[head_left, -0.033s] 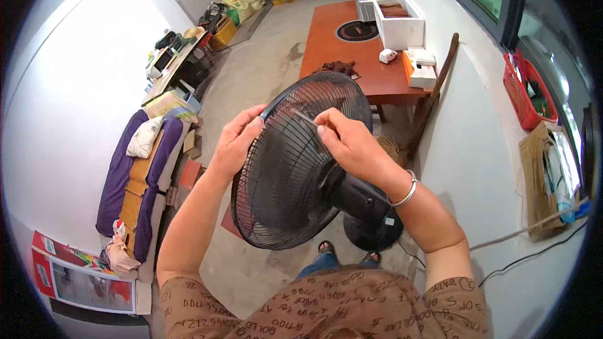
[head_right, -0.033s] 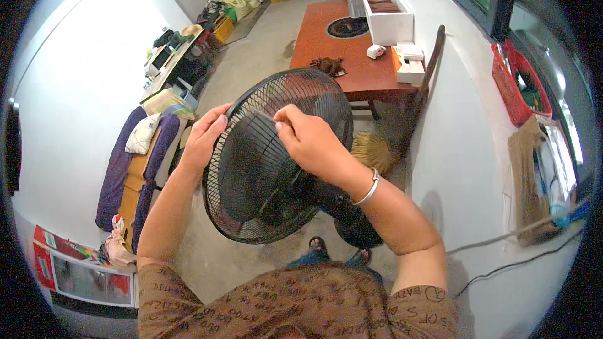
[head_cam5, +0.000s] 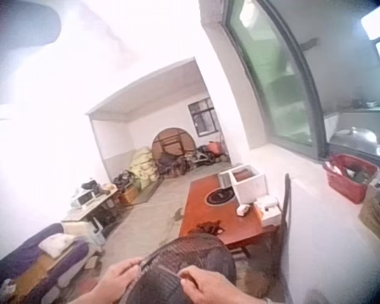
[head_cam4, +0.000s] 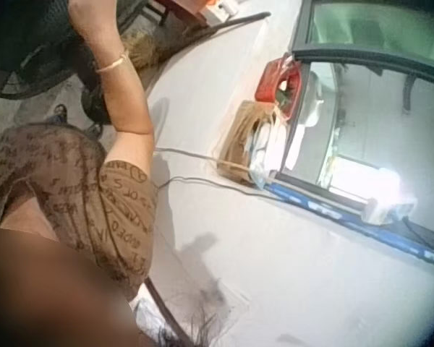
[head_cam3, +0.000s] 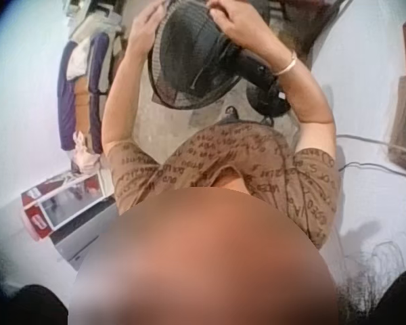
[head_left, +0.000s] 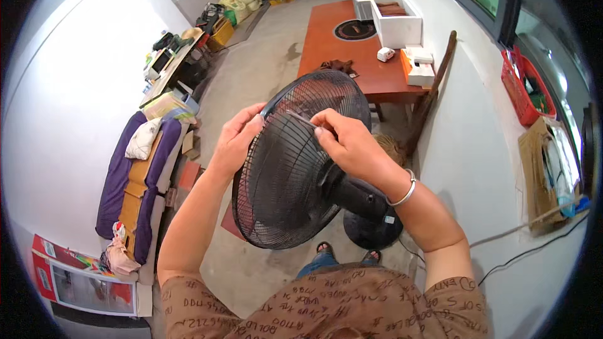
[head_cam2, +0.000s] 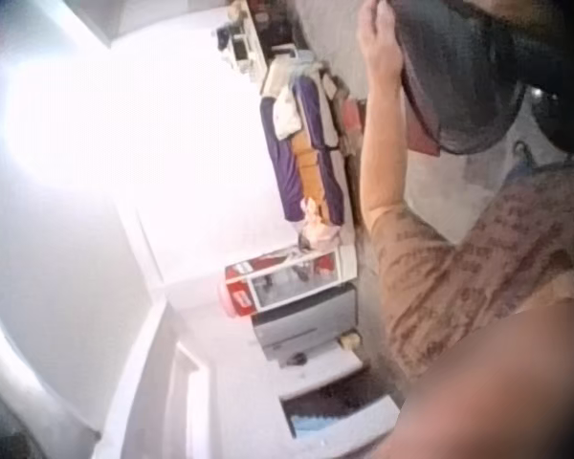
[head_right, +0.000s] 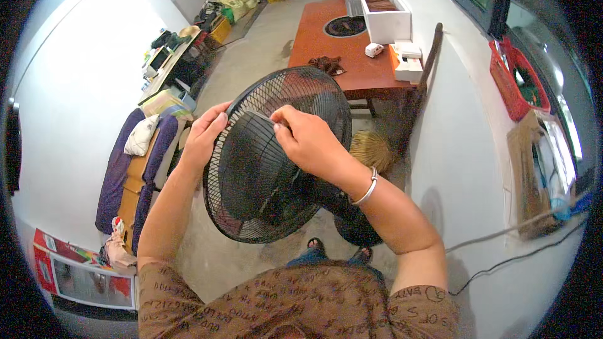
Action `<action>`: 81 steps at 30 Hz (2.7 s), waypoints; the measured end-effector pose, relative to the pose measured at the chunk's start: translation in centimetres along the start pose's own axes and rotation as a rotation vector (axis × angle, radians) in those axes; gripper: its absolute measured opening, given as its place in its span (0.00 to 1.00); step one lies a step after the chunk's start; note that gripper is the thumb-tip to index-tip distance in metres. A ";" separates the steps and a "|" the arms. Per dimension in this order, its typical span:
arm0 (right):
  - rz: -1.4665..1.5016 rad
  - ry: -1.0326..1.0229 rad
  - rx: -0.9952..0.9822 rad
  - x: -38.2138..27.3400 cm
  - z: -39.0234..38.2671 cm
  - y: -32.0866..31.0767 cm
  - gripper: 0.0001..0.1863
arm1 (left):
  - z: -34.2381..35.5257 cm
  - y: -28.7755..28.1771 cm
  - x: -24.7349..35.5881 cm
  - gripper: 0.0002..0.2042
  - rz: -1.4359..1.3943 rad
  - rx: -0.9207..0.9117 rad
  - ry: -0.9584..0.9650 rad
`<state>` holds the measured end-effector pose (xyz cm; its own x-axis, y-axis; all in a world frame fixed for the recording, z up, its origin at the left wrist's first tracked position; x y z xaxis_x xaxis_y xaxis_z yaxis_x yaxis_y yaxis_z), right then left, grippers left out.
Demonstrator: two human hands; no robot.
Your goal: Repairing or cleaning a floor fan using a screwdriver and hands.
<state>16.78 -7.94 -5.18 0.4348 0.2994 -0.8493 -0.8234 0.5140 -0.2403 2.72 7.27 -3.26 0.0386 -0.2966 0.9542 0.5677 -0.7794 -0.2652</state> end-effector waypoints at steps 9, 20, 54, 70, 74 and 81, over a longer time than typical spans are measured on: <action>-0.450 -0.389 0.378 -6.2 -1.8 -2.1 0.08 | 1.1 0.4 -1.1 0.18 -0.194 -0.139 -0.008; 0.101 -0.180 0.405 -6.5 -7.7 5.3 0.08 | 0.3 -0.4 -0.6 0.34 -0.034 -0.360 0.186; -0.476 -0.071 0.494 -5.8 -6.4 9.6 0.20 | 1.0 0.0 -0.6 0.25 -0.134 -0.377 0.314; -0.164 0.193 0.495 -6.7 -3.9 12.0 0.22 | 2.0 -1.2 -1.7 0.25 -0.135 -0.357 0.404; -0.393 0.139 0.608 -6.8 -3.9 12.9 0.22 | 2.3 -0.3 -2.0 0.24 -0.121 -0.352 0.423; -0.512 0.129 0.650 -6.8 -3.7 14.5 0.23 | 2.0 -0.3 -1.6 0.22 -0.030 -0.299 0.479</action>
<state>0.59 -5.46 -4.64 0.6204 -0.1716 -0.7653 -0.1438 0.9343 -0.3261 4.16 9.06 -4.47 -0.3912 -0.4352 0.8109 0.3023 -0.8930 -0.3335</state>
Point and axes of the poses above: each hand's wrist, its own z-axis towards the middle knuckle, its own y-axis out of the palm, x = y × z, the point moved 7 cm from there along z, towards the middle knuckle, and after that the axes turned 1 degree about z, right-handed, at the moved point
